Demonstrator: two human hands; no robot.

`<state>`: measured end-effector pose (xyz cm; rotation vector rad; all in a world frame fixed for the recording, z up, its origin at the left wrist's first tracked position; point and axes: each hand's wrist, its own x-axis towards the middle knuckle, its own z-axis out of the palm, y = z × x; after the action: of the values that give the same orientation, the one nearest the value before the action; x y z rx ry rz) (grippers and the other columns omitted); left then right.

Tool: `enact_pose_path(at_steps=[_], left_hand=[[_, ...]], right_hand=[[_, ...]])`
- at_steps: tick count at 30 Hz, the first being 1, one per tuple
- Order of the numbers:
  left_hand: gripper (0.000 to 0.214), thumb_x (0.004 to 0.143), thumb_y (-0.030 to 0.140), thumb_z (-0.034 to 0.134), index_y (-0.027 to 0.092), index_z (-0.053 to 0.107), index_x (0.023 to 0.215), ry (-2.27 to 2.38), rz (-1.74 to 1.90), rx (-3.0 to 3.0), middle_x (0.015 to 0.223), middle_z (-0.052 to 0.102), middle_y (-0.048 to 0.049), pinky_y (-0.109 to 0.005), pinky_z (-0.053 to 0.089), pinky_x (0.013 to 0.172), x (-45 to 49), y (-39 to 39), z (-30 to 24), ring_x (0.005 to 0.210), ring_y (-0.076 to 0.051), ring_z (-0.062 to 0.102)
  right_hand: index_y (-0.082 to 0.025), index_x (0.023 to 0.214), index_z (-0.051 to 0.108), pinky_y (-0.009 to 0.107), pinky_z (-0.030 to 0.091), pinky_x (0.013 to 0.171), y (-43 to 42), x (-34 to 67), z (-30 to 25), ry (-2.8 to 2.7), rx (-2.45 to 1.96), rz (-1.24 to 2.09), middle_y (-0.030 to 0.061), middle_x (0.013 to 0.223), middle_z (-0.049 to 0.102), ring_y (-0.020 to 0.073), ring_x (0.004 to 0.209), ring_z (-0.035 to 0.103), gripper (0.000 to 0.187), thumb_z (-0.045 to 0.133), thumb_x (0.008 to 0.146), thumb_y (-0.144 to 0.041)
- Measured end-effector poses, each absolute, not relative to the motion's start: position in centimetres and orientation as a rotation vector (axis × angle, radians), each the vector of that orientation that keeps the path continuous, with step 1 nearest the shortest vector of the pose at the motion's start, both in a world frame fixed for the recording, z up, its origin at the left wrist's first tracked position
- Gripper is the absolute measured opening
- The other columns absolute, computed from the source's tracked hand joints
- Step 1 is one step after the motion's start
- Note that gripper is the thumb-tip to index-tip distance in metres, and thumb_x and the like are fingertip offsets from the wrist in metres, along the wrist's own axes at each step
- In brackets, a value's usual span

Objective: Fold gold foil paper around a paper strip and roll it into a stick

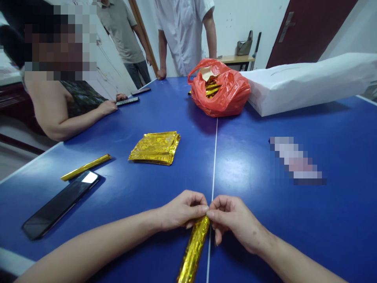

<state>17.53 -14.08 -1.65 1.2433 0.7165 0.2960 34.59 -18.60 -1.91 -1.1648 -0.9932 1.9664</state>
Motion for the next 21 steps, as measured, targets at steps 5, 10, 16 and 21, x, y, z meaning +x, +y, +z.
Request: enact_pose_path(at_steps=[5,10,16,21], left_hand=[[0.046,0.070,0.062,0.052,0.016,0.044,0.070,0.720,0.281,1.247,0.042,0.041,0.0070,-0.016,0.022,0.032,17.6,-14.1,-1.7,0.032,-0.005,0.034],[0.047,0.067,0.060,0.058,0.016,0.044,0.075,0.716,0.347,1.218,0.050,0.045,0.0059,-0.016,0.026,0.032,17.8,-14.3,-1.7,0.034,-0.005,0.037],[0.055,0.068,0.059,0.060,0.014,0.049,0.096,0.694,0.557,1.092,0.067,0.053,0.0000,-0.018,0.038,0.046,17.6,-14.1,-1.5,0.052,-0.007,0.048],[0.053,0.074,0.059,0.054,0.017,0.052,0.107,0.638,0.635,0.955,0.103,0.056,-0.0118,-0.020,0.041,0.052,16.8,-13.5,-1.2,0.060,-0.008,0.054]], right_hand=[[-0.017,0.069,0.053,0.018,0.040,0.037,-18.7,34.5,-1.7,-0.991,-1.186,1.952,-0.0051,0.050,0.055,0.0061,0.034,0.048,0.021,0.065,0.072,-0.033],[-0.017,0.066,0.054,0.017,0.037,0.031,-18.9,34.2,-1.6,-0.950,-1.226,1.876,-0.0108,0.037,0.040,0.0026,0.027,0.029,0.022,0.066,0.070,-0.035],[-0.017,0.066,0.055,0.018,0.037,0.032,-18.8,34.2,-1.4,-0.740,-1.154,1.827,-0.0094,0.038,0.042,0.0027,0.028,0.029,0.022,0.066,0.071,-0.035],[-0.018,0.069,0.055,0.020,0.043,0.038,-18.4,34.7,-1.1,-0.535,-1.088,1.709,-0.0063,0.049,0.052,0.0036,0.032,0.038,0.017,0.066,0.072,-0.030]])
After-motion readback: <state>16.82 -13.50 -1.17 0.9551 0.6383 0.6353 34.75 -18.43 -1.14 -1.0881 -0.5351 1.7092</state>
